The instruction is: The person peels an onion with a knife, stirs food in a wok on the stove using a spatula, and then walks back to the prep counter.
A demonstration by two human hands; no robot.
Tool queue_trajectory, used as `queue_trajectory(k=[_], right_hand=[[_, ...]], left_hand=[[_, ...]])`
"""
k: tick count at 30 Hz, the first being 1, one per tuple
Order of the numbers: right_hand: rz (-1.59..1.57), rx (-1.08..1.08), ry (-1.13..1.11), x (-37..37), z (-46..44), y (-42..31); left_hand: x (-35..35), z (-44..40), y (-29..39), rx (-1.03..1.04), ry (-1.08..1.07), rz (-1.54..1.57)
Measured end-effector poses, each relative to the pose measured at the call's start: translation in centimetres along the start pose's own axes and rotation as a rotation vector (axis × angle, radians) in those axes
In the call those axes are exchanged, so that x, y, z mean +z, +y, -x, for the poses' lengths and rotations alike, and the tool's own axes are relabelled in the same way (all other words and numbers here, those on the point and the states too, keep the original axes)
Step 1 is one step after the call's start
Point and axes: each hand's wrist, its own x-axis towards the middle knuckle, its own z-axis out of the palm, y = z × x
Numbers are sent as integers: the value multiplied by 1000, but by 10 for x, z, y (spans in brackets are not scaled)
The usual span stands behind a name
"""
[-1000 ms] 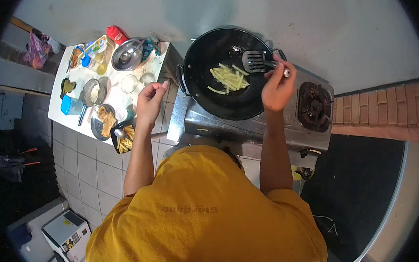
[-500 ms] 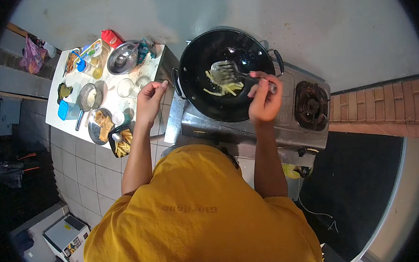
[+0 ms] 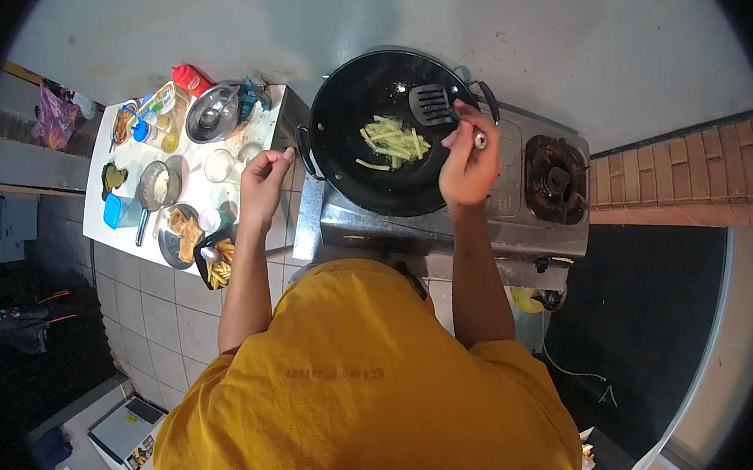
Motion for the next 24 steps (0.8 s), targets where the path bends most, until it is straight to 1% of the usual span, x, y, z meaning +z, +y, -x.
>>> queue_trajectory(k=[2,4,8,10,11,13,14,16,17,18,20,22,24], right_hand=[[-17,7,12,-1,-8,-5],[62,135,-35,-3,-10,-6],[23,137,-60,-3,-7,-7],[-140,85,-47,-2,1,-18],[-140,91,-46,0,7,-21],[-242,73,-143,2,18,-25],[-238,74,-139,2,23,-26],[-225,115,-244,2,32,-25],[-167,48,-263,2,33,-20],[-167,50,-265,5,31,-18],[-21,-8,-240,12,28,-13],[-20,-20,-211,9,19,-5],[-90,-26,-78,4,8,-3]], left_hand=[[-1,1,-1,-7,2,-17],[0,1,0,11,13,3],[1,3,3,35,27,41],[-2,3,1,20,39,40],[-3,3,1,11,40,37],[-4,3,1,8,32,28],[-3,3,1,6,29,25],[-2,4,3,8,28,16],[-2,5,4,11,33,8],[-1,6,3,9,35,8],[1,6,3,13,43,22],[0,6,1,15,30,18],[-1,7,1,16,22,14]])
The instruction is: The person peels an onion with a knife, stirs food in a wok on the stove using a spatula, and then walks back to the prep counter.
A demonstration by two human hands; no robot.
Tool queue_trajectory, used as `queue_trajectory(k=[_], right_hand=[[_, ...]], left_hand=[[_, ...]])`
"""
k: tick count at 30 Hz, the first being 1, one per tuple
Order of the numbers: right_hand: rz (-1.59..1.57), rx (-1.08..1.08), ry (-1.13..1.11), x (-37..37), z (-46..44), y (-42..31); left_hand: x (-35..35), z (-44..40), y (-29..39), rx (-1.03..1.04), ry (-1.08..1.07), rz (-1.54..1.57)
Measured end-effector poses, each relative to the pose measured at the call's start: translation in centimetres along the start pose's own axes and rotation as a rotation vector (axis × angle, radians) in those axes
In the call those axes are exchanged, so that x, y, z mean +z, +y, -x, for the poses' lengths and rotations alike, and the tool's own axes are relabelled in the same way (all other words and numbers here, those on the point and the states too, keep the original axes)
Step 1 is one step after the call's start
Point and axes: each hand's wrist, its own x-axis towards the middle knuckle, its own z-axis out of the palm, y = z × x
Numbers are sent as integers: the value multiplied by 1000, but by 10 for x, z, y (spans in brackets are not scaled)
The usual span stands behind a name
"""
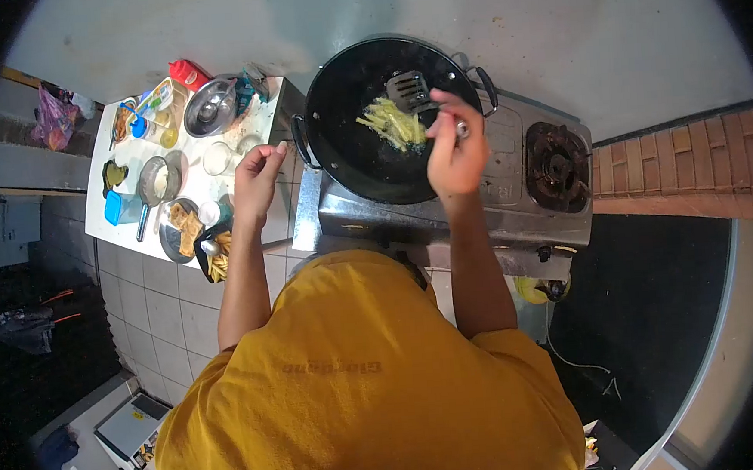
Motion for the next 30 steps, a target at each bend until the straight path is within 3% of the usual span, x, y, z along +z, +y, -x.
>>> queue_trajectory(k=[9,14,18,24,30], right_hand=[[117,149,45,-13,-17,14],[-114,85,67,-8,-12,-12],[-127,67,36,-23,-1,-18],[-74,124,-1,-55,13,-31],[-201,250,-35,-41,25,-38]], left_hand=[[-1,10,4,-18,37,28],[-5,11,-1,3,31,44],[-4,13,1,-17,52,21],[-1,14,-4,-9,34,4],[2,12,-10,-24,27,27]])
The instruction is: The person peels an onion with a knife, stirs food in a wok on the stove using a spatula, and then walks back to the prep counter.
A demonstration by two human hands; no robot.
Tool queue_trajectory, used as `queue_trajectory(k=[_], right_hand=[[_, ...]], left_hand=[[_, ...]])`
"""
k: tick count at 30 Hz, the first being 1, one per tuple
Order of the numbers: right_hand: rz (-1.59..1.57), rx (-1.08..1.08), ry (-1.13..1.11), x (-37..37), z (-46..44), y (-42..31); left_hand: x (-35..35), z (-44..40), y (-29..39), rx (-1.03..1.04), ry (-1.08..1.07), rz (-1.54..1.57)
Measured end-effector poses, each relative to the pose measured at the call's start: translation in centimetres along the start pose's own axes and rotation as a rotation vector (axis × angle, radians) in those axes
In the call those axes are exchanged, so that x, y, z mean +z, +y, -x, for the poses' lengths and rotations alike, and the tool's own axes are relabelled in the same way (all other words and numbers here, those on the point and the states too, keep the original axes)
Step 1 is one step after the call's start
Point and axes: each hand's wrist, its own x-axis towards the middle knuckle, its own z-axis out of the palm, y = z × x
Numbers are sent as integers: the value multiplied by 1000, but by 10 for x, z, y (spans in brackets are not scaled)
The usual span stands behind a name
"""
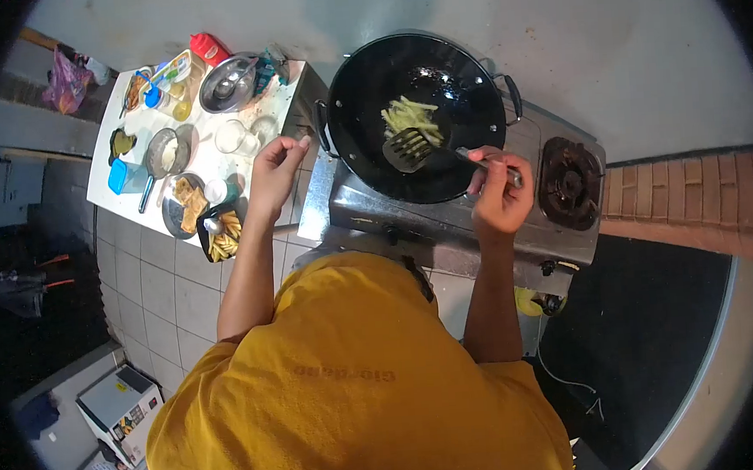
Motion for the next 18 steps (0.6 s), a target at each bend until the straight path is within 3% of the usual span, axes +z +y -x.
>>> queue_trajectory(k=[5,10,18], right_hand=[[43,-65,-63,7,2,25],[124,-240,42,3,-18,24],[235,-132,0,0,-45,47]], left_hand=[[-2,7,6,2,12,-23],[-8,12,5,11,57,-66],[-10,22,7,-38,115,-65]])
